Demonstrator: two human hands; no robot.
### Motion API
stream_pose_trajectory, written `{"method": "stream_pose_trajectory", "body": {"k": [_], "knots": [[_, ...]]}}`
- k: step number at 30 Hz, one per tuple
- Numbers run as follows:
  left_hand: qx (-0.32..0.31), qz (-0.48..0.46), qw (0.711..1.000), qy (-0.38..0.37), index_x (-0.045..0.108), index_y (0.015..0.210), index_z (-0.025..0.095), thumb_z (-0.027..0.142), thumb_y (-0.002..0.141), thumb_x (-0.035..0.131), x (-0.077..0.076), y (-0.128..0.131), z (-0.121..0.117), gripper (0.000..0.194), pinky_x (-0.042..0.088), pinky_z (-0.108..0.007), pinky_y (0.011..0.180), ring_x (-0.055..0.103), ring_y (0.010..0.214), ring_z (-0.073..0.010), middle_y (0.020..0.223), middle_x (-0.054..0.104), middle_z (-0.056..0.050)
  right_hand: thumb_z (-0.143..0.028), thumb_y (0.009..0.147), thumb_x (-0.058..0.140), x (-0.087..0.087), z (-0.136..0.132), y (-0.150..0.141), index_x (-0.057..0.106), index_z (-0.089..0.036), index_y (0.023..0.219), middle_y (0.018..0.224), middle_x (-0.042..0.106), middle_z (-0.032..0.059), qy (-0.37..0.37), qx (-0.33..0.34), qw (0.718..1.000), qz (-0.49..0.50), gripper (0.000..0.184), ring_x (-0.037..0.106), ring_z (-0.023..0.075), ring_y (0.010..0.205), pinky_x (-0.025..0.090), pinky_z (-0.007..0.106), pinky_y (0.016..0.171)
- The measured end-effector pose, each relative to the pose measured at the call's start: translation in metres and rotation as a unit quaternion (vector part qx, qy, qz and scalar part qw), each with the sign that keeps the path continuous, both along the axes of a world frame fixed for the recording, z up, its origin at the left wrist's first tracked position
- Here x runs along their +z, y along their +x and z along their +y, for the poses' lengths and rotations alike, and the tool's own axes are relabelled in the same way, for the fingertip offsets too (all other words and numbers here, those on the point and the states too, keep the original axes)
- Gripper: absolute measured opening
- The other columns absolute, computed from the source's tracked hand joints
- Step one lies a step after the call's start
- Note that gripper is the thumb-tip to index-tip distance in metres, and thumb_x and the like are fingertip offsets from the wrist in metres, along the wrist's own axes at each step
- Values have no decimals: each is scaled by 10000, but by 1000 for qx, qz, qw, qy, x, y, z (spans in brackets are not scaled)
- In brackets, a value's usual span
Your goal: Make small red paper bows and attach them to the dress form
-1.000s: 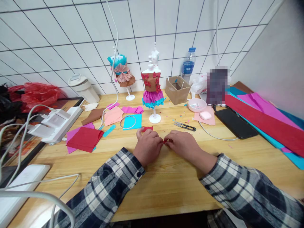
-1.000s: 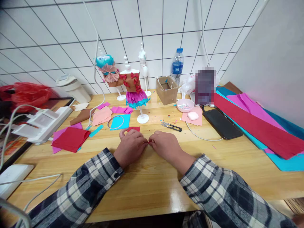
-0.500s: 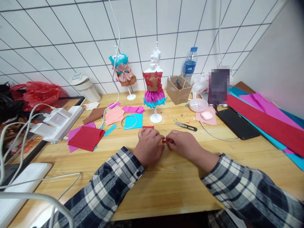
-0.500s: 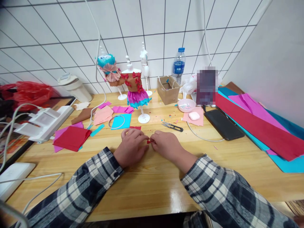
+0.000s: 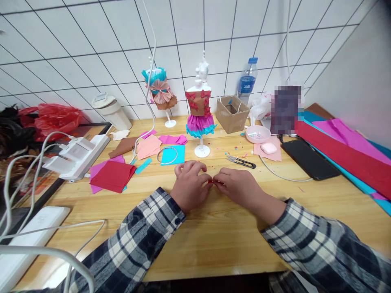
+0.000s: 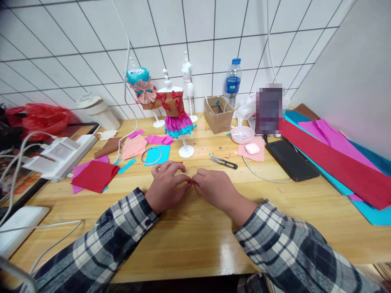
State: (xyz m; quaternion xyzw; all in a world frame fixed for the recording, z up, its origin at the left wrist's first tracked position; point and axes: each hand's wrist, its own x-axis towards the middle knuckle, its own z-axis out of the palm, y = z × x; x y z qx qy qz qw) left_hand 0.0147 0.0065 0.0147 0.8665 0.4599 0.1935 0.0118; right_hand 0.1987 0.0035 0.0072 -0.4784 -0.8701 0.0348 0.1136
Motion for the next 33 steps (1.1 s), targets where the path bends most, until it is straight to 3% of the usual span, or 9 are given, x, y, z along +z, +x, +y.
{"method": "stream_pose_trajectory", "body": {"k": [9,13,17,20,23,25,28,31,33], "knots": [[-5,8,1000,21,697,742,257,285,822,597,0,0,0,131,214,-500,857,475,1041,-271,992,640,-33,-261,897,475,-1,0,-1,674,-243,834,822,652,-3,-14,-15,1000,15,210,593,134,704,277,263,533],[-10,-4,1000,3,699,742,247,258,813,591,-1,-2,2,129,262,-472,823,486,996,-263,947,643,-37,-251,886,500,-3,6,6,679,-242,864,836,655,1,-23,-5,997,67,181,599,138,738,340,247,587],[40,-81,995,-37,700,740,215,248,755,640,-4,-8,10,71,349,-416,808,516,915,-229,895,626,-49,-280,874,536,-1,24,30,675,-230,980,844,666,13,4,-85,984,156,182,597,143,743,395,243,645],[62,-147,985,-72,690,737,196,243,741,649,-6,-12,16,63,404,-385,804,542,864,-205,858,614,-45,-302,855,551,3,38,55,681,-211,999,853,675,31,38,-144,974,168,215,603,166,753,417,265,648],[68,-202,971,-111,680,722,199,237,741,646,-8,-14,19,54,438,-366,793,560,842,-191,849,616,-36,-315,834,563,5,49,80,695,-204,969,916,685,50,54,-158,973,160,218,612,192,820,442,296,715],[71,-227,962,-134,675,714,198,235,742,643,-7,-14,19,56,448,-362,798,570,837,-187,840,617,-33,-310,831,570,5,53,93,707,-210,932,913,689,51,46,-141,977,150,198,605,206,863,444,315,758],[74,-247,954,-156,668,707,192,227,742,638,-7,-14,19,58,448,-367,819,578,853,-191,838,614,-37,-280,830,588,4,54,99,718,-233,919,922,684,47,7,-63,988,138,165,588,208,913,425,337,822],[75,-258,948,-169,656,690,189,220,738,637,-6,-14,19,60,443,-374,839,581,876,-199,839,611,-40,-261,820,623,3,51,90,717,-253,945,976,664,45,-52,32,988,141,156,573,190,932,416,322,831],[71,-261,947,-171,646,683,187,212,736,632,-6,-13,19,60,440,-377,846,578,881,-201,832,608,-40,-245,807,647,2,47,81,714,-255,949,983,657,41,-74,59,987,128,158,557,188,945,408,313,826]]}}
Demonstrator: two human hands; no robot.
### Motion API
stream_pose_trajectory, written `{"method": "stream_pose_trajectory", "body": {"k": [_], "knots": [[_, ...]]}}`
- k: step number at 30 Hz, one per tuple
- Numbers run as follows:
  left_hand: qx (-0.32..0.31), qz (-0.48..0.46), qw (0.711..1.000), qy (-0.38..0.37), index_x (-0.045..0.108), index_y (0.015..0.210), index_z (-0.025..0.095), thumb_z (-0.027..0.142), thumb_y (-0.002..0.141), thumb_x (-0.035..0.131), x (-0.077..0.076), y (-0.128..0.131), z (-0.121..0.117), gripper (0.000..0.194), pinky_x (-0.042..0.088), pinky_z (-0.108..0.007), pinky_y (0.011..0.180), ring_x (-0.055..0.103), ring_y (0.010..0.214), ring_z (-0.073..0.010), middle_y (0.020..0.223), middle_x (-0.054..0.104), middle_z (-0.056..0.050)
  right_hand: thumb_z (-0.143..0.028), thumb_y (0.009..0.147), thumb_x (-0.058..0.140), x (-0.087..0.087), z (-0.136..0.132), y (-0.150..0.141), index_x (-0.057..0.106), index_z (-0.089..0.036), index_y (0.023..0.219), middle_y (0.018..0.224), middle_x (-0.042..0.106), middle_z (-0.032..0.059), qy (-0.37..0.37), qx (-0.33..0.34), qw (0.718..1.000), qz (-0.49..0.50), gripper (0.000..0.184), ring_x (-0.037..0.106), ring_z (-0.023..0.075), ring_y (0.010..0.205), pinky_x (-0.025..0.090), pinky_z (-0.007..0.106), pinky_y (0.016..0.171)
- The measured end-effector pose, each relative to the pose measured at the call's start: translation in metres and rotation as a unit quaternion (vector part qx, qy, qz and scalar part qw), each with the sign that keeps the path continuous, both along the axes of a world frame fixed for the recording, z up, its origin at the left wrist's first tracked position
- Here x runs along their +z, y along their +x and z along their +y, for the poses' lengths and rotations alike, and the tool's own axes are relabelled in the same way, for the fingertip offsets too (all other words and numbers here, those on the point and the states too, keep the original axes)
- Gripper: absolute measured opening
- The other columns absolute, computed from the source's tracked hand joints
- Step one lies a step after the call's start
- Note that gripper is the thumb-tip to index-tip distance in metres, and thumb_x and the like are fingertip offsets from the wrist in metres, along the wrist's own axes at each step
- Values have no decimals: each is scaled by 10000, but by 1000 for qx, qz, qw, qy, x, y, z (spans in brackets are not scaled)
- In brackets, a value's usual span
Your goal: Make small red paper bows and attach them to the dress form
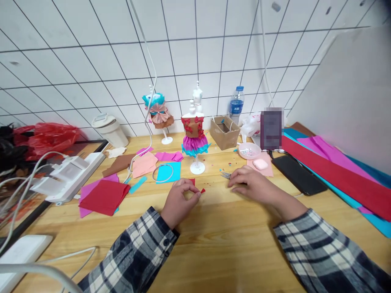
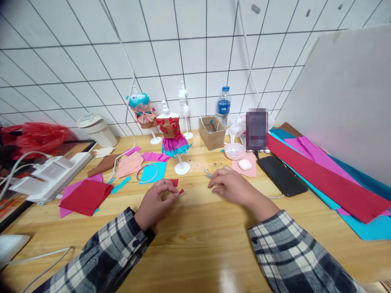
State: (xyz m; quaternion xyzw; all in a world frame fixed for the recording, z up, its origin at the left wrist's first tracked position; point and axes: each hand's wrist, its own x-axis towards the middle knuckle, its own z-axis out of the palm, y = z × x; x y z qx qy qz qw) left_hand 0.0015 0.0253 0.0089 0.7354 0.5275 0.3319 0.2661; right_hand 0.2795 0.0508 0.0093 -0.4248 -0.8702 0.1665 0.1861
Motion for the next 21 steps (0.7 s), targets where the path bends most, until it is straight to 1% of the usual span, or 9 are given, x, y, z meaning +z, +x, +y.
{"method": "stream_pose_trajectory", "body": {"k": [2,5,7,11,16,18,20,21], "knots": [[-3,-3,1000,1,637,679,183,202,736,622,0,1,0,62,439,-377,850,574,880,-200,830,605,-43,-229,797,661,0,-3,-9,713,-246,927,966,656,36,0,4,1000,-27,141,541,191,949,396,313,824],[-3,-1,1000,-2,626,672,184,206,740,610,1,1,0,72,444,-376,847,575,869,-196,835,605,-44,-214,816,635,-1,-4,-18,706,-222,831,914,652,30,7,-5,998,-60,73,534,181,897,385,307,801],[-2,1,1000,-1,622,672,188,218,741,605,0,1,0,77,448,-374,843,580,870,-197,843,610,-44,-193,831,606,-2,-5,-21,691,-204,791,922,639,37,12,-15,997,-69,94,532,176,890,383,300,797],[1,-5,1000,-10,622,683,190,266,749,596,-2,-1,2,104,448,-376,845,589,873,-204,864,622,-50,-147,843,566,-7,-7,-25,646,-173,793,1041,586,63,27,-38,996,-76,98,532,178,966,370,306,861],[5,-5,1000,-11,628,678,194,293,742,601,-2,-4,3,121,449,-378,842,598,865,-208,866,633,-50,-100,866,481,-12,-8,-26,589,-160,836,953,576,69,16,-37,996,-84,127,546,164,905,392,294,830],[7,-7,1000,-7,629,681,194,295,738,603,-2,-4,3,119,452,-377,838,599,857,-207,859,636,-50,-86,862,463,-10,-7,-27,571,-162,839,962,581,78,8,-48,998,-42,134,546,169,921,397,311,848],[14,-11,1000,-3,625,679,193,296,737,604,-3,-4,3,120,453,-374,836,600,849,-205,849,640,-48,-118,865,478,-6,-7,-31,564,-171,825,1051,593,95,-21,-70,995,64,108,544,179,997,397,339,886],[18,-14,1000,-2,621,679,192,298,739,603,-3,-3,3,123,454,-371,832,601,843,-203,841,643,-47,-154,865,499,-3,-8,-35,563,-175,817,1095,599,100,-55,-82,986,137,83,547,184,1029,400,352,899]]}}
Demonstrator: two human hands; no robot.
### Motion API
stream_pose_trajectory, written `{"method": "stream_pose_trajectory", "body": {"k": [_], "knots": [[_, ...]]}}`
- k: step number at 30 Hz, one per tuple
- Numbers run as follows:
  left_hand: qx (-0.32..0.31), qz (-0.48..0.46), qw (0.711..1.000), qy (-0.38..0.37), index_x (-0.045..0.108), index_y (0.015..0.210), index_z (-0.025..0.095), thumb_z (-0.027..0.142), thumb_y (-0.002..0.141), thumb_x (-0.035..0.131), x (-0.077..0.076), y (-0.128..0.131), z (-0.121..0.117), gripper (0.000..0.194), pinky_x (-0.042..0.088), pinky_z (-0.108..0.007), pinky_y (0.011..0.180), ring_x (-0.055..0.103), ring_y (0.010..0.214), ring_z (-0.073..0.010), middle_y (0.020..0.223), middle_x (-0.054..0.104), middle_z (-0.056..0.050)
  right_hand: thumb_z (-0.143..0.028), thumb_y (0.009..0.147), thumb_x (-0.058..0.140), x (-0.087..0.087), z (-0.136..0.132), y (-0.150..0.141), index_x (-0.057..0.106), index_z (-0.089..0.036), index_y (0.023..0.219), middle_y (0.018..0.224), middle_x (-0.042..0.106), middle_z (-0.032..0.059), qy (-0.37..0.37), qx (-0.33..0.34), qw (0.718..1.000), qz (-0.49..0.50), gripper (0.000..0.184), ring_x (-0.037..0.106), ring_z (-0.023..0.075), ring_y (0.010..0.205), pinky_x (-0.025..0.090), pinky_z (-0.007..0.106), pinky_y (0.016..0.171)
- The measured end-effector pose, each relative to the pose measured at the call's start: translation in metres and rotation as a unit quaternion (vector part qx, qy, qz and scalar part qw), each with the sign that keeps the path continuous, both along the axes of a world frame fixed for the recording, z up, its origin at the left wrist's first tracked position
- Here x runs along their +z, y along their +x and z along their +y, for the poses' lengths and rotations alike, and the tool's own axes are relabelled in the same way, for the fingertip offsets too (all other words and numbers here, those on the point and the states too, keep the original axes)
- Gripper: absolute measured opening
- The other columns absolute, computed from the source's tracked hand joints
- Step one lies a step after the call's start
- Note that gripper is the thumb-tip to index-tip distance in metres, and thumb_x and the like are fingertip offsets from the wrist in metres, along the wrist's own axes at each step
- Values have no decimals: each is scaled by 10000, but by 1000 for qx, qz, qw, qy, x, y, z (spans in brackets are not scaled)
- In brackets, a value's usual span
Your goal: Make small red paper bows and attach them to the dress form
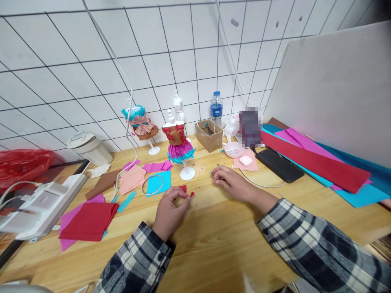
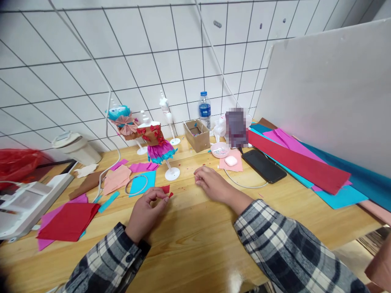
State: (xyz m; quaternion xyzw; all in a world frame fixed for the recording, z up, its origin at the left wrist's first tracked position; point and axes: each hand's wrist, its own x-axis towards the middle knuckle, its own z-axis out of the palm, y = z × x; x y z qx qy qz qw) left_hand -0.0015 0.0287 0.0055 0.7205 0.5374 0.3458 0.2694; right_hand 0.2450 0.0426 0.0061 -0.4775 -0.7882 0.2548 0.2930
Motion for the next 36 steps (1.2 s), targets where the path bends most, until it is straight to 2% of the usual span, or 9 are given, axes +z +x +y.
{"method": "stream_pose_trajectory", "body": {"k": [2,5,8,10,14,18,22,27,36], "knots": [[10,-18,1000,-2,611,681,189,302,745,598,-1,2,1,131,457,-363,823,606,840,-202,836,653,-46,-248,846,562,4,-4,-11,566,-177,808,1088,638,103,-104,-7,981,163,81,585,192,1019,423,368,892],[29,-64,997,-12,608,687,185,312,751,595,-3,4,1,143,462,-354,827,619,863,-204,858,675,-55,-391,784,649,6,-13,-31,609,-156,813,887,706,87,-275,26,895,350,241,656,194,878,458,367,863],[56,-85,994,-36,631,712,181,340,745,604,-2,7,0,165,470,-356,814,630,856,-211,861,698,-61,-457,734,694,2,-21,-48,656,-143,814,822,713,68,-357,26,808,468,326,671,184,837,468,353,865],[68,-80,993,-54,648,744,181,359,743,608,-1,9,-2,182,477,-349,779,633,825,-211,836,707,-54,-418,661,768,-1,-24,-56,651,-150,799,788,712,44,-374,-4,778,505,323,669,162,783,484,325,821],[58,-58,996,-38,645,722,190,346,738,609,-2,14,-6,160,479,-319,726,631,779,-196,787,700,-30,-376,587,821,-2,-28,-65,600,-173,838,770,717,25,-365,-47,782,503,392,646,125,662,492,267,674],[66,-54,996,-18,636,707,192,322,744,594,-3,16,-8,141,479,-308,706,631,771,-191,789,692,-28,-390,613,802,1,-32,-68,518,-210,937,813,723,36,-363,-62,783,501,467,669,178,802,491,256,619],[84,-58,994,-30,637,716,187,337,751,585,-3,15,-8,162,477,-320,698,629,770,-201,802,690,-38,-426,625,778,0,-32,-67,578,-180,834,850,709,53,-373,-93,791,476,380,651,175,800,482,240,576],[76,-56,995,-16,632,704,187,322,746,588,-2,16,-9,148,472,-320,707,626,768,-198,790,687,-36,-419,586,792,-6,-33,-74,661,-176,743,713,634,-10,-344,-103,806,471,318,530,106,615,390,199,470],[67,-53,996,-2,622,690,182,293,750,591,-2,17,-11,130,460,-334,757,612,777,-192,785,673,-35,-345,576,815,-8,-35,-79,615,-177,797,669,610,-31,-348,-118,786,496,342,512,86,599,362,173,479]]}}
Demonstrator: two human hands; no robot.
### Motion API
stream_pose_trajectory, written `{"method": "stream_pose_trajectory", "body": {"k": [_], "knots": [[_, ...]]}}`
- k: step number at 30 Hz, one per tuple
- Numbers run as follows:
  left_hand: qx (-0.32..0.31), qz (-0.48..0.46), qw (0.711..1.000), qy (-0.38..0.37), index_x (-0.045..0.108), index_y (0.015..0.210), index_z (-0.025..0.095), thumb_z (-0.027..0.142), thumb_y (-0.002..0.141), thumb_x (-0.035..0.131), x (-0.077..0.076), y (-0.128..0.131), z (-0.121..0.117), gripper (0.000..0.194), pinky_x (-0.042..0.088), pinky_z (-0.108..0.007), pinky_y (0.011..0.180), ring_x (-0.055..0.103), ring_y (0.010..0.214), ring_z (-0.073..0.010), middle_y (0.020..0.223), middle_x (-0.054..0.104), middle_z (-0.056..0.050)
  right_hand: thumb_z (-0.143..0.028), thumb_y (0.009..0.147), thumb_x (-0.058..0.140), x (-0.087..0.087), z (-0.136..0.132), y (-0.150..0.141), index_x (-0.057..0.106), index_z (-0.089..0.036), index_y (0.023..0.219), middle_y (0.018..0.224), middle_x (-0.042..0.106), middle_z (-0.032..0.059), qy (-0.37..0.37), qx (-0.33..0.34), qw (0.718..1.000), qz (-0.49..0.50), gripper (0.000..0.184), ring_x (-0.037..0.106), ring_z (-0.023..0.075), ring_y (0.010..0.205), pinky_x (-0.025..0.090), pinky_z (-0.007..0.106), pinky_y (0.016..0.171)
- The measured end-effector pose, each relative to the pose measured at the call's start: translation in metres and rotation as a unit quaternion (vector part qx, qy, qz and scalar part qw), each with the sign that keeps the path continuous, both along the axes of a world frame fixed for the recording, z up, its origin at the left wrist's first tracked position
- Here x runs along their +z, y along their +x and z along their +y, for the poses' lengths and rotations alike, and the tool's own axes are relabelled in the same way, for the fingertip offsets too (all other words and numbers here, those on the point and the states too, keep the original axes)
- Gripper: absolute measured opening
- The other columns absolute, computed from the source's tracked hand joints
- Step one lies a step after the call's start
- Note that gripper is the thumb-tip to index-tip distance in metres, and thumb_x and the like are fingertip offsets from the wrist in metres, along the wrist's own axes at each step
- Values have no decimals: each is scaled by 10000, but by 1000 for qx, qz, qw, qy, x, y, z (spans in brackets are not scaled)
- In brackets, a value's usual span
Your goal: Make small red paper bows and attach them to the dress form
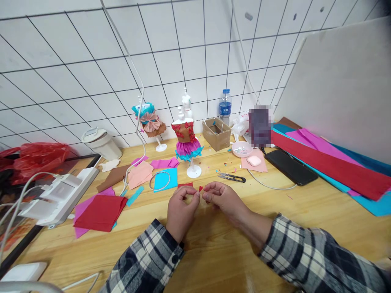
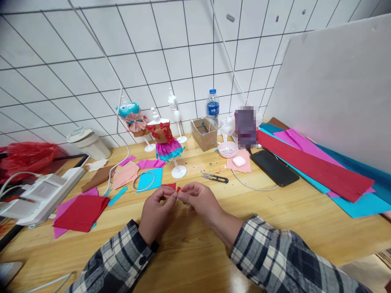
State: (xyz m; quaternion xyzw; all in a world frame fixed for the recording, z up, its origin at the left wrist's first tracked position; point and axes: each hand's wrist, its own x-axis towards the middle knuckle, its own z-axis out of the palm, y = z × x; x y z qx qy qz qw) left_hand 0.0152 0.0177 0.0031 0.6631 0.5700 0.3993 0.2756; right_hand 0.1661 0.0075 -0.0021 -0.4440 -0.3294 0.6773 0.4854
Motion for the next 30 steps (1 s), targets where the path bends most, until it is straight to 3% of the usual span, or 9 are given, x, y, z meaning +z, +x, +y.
{"method": "stream_pose_trajectory", "body": {"k": [7,18,23,30], "knots": [[-19,7,999,38,603,667,189,274,759,584,4,3,-5,126,458,-324,766,610,775,-182,757,664,-20,-356,615,790,-2,1,-1,644,-184,900,766,662,1,-6,1,1000,3,364,564,109,681,431,201,551],[-35,34,994,94,618,690,193,261,775,608,8,2,-8,109,457,-332,792,603,819,-189,774,669,-21,-403,579,807,-5,1,-4,661,-167,801,700,639,-13,-7,-8,1000,17,355,517,82,580,435,239,606],[-70,33,993,83,654,759,206,311,807,604,7,-2,-7,126,440,-350,833,598,875,-199,832,690,-23,-421,610,785,-5,0,-4,660,-172,784,719,629,-11,13,-10,1000,0,329,520,94,632,433,237,623],[-63,5,997,51,664,725,200,333,784,628,8,-3,-6,150,449,-367,833,610,849,-209,816,688,-36,-410,615,783,-4,1,-3,674,-170,777,722,630,-8,25,1,1000,-6,310,513,94,635,430,235,620]]}}
